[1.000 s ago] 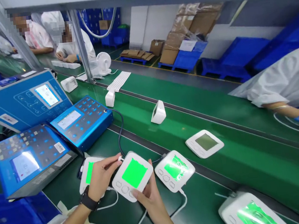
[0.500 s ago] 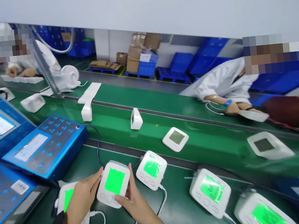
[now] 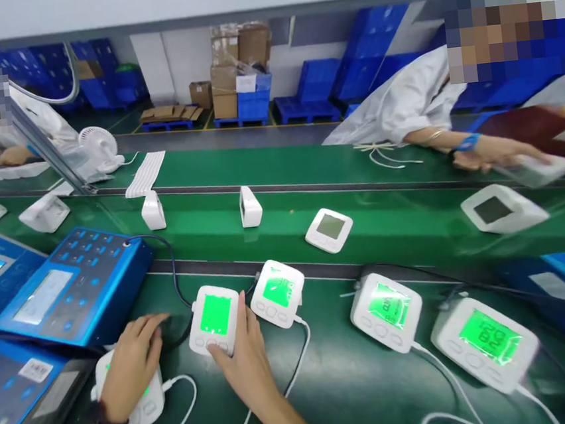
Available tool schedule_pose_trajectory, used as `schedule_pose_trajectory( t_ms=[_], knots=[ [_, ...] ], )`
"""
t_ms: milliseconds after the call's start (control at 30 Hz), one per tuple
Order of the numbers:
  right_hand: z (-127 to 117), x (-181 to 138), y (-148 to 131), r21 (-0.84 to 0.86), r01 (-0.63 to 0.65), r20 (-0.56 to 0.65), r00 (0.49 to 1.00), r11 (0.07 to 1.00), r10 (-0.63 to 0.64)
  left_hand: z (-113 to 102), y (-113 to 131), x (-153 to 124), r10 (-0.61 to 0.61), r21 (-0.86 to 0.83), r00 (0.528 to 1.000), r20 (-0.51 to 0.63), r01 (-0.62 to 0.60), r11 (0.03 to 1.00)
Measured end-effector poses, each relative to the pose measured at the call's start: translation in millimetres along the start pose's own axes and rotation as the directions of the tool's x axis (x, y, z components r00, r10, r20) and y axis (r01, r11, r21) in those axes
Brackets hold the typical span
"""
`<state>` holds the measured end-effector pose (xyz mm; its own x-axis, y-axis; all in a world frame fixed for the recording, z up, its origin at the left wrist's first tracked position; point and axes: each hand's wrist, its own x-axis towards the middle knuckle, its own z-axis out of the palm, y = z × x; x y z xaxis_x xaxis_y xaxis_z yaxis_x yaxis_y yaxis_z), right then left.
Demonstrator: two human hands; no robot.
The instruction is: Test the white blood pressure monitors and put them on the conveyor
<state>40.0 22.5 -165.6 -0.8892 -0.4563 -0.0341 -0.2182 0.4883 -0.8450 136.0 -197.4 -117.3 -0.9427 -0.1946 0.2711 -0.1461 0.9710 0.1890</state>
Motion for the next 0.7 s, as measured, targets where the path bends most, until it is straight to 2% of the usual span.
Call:
schedule_pose_trajectory(
  t_ms=[100, 200, 300, 400, 467, 533, 600, 700],
  knots=[
    [-4, 0, -1, 0.019, 0.01, 0.013, 1.0, 1.0, -0.01, -17, 14, 54, 0.127, -0.022, 0.992, -0.008, -0.127, 0.992],
    [-3, -1, -1, 0.014, -0.013, 0.015, 1.0, 1.0, 0.012, -18, 42, 145, 0.332, 0.087, 0.938, 0.101, -0.34, 0.936],
    [-3, -1, 0, 0.031, -0.039, 0.029, 0.999, 0.999, 0.038, 8, 74, 248, 0.409, 0.252, 0.878, 0.248, -0.466, 0.848],
    [-3, -2, 2, 0.051, -0.05, 0.049, 0.998, 0.997, 0.048, 47, 100, 328, 0.458, 0.243, 0.811, 0.363, -0.557, 0.794],
    [-3, -2, 3, 0.069, -0.043, 0.051, 0.998, 0.997, 0.039, 71, 116, 356, 0.474, 0.211, 0.785, 0.399, -0.582, 0.785],
    [-2, -1, 4, 0.089, -0.024, 0.042, 0.999, 0.996, 0.021, 86, 132, 367, 0.487, 0.202, 0.784, 0.384, -0.586, 0.785],
    [-1, -1, 4, 0.097, -0.003, 0.022, 1.0, 0.995, 0.0, 92, 146, 367, 0.505, 0.202, 0.795, 0.335, -0.585, 0.786],
    [-2, 0, 2, 0.1, 0.012, 0.002, 1.0, 0.995, -0.012, 88, 162, 361, 0.501, 0.191, 0.818, 0.281, -0.56, 0.806]
  ],
)
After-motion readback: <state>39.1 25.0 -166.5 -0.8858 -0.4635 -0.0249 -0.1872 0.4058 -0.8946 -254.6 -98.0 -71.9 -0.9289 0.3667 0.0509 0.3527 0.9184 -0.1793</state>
